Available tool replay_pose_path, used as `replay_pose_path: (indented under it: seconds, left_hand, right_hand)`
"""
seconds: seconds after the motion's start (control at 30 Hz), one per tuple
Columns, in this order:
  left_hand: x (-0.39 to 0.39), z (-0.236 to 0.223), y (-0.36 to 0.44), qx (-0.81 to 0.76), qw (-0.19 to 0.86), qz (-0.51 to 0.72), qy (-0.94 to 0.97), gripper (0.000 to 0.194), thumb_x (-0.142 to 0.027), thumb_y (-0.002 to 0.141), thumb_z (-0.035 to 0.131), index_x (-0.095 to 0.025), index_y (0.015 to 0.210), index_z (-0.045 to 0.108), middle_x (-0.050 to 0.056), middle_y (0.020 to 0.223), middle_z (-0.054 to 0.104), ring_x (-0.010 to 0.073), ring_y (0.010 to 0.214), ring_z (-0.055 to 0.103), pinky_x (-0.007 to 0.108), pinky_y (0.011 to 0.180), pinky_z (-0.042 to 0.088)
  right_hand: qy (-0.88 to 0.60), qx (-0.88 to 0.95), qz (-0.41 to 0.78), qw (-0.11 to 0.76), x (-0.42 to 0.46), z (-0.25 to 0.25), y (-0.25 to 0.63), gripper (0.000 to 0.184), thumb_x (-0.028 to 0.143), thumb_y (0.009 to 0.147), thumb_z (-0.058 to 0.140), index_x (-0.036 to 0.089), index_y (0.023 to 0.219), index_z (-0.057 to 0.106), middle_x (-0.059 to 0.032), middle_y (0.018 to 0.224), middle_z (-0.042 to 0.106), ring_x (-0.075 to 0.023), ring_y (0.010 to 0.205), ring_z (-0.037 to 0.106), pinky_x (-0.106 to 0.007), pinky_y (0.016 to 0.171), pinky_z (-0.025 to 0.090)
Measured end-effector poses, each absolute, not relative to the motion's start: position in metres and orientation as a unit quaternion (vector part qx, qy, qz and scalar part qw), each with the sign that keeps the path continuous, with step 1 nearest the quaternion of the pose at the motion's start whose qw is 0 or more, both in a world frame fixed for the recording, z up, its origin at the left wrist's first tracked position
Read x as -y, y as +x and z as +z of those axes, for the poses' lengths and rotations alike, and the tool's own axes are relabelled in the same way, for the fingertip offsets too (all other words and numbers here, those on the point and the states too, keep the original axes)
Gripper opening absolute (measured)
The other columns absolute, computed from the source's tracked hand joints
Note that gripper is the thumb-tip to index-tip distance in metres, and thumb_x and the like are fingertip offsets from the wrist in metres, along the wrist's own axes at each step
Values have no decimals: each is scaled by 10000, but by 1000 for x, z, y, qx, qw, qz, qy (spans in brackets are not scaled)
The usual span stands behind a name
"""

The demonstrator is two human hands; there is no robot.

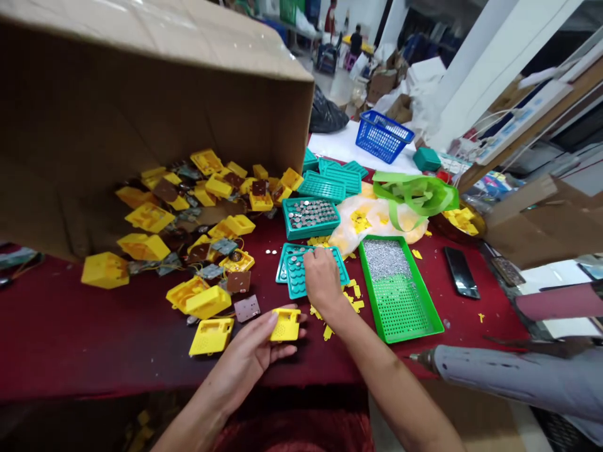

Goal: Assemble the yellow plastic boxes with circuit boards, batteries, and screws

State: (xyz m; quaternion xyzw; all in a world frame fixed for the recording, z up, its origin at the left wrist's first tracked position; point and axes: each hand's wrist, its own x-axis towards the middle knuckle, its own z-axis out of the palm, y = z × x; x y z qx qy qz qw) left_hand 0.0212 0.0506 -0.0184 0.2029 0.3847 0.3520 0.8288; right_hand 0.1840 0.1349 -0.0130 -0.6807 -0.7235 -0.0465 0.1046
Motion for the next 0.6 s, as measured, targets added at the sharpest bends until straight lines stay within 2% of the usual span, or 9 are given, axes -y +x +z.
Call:
replay_pose_path:
  seconds: [0.23,0.4,0.6]
  left_hand:
    - [-50,-16,22,-395,821,362,199,284,-313,896,656,-140,1117,701,132,1105,747,229,912,733,283,707,598]
    - [-48,-19,21,-395,813,378,200,288,-365,835,724,-171,1046,742,120,1059,765,248,904,738,268,672,598]
    - [-43,-15,21,-389,802,408,196,258,-326,830,721,-139,1006,741,129,1031,765,237,876,745,280,699,609]
  right_hand:
    - [-718,674,-56,163,-126,-29,178,286,74,930,437,151,889,710,-119,910,650,-228,845,523,-332,752,376]
    - [-708,666,-58,227,-123,-39,184,291,97,938,436,150,870,714,-123,908,650,-229,852,517,-335,768,383]
    - [-682,673,25,284,-124,-27,199,255,141,934,478,141,848,718,-120,864,670,-223,841,568,-362,815,446]
